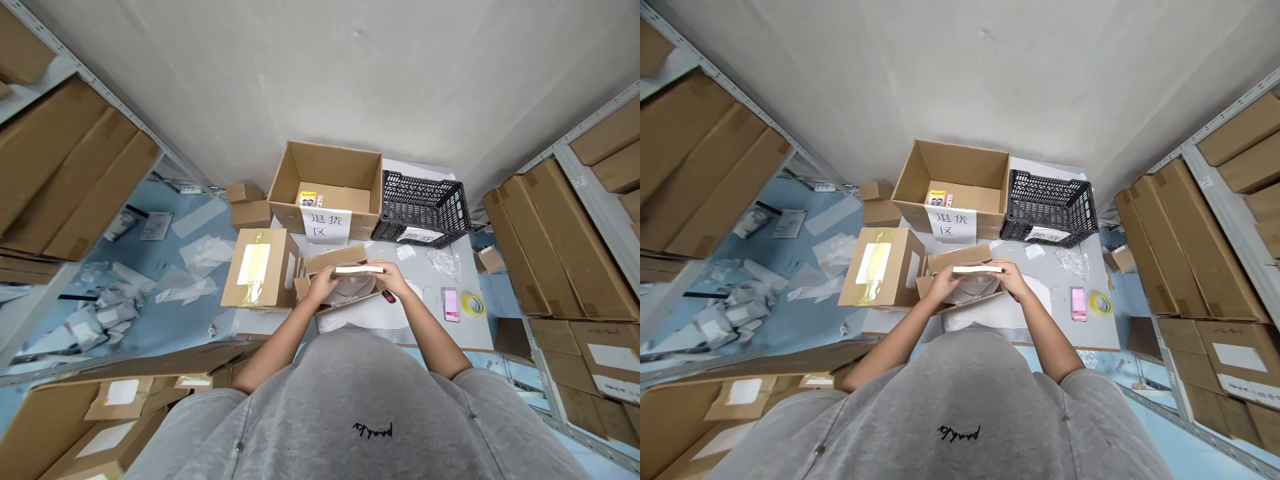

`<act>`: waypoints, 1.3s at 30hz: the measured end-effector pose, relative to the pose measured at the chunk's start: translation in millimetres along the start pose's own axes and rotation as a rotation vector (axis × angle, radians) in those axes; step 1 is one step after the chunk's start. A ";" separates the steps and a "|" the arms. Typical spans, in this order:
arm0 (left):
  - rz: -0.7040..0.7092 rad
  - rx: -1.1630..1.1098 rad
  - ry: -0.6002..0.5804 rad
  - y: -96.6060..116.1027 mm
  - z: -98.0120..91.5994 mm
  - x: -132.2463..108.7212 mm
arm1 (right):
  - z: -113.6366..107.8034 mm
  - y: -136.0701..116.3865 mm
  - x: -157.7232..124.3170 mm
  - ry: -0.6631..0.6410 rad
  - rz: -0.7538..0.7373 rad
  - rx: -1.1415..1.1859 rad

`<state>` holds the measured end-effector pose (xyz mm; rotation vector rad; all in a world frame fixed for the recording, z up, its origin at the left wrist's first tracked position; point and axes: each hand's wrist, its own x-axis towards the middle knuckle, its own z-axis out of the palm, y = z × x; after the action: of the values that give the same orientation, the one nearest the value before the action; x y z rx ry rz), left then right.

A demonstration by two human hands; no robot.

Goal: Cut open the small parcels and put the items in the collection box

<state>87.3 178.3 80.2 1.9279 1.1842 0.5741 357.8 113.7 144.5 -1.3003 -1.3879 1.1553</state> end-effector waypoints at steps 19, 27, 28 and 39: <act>-0.029 -0.621 0.429 36.6 4.9 6.6 | 24.4 6.3 8.6 0.095 0.434 0.743; -0.167 -0.824 0.243 32.7 21.6 17.7 | 31.5 16.0 6.1 0.263 0.144 0.317; -0.131 -0.806 0.268 35.5 23.8 17.4 | 34.0 18.4 5.4 0.305 0.128 0.189; -0.024 -0.528 0.466 62.5 30.1 6.9 | 53.2 24.5 -0.5 0.448 0.007 -0.321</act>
<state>145.1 156.8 112.8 1.3633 1.1757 1.2338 309.8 110.5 111.1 -1.6684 -1.2582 0.6022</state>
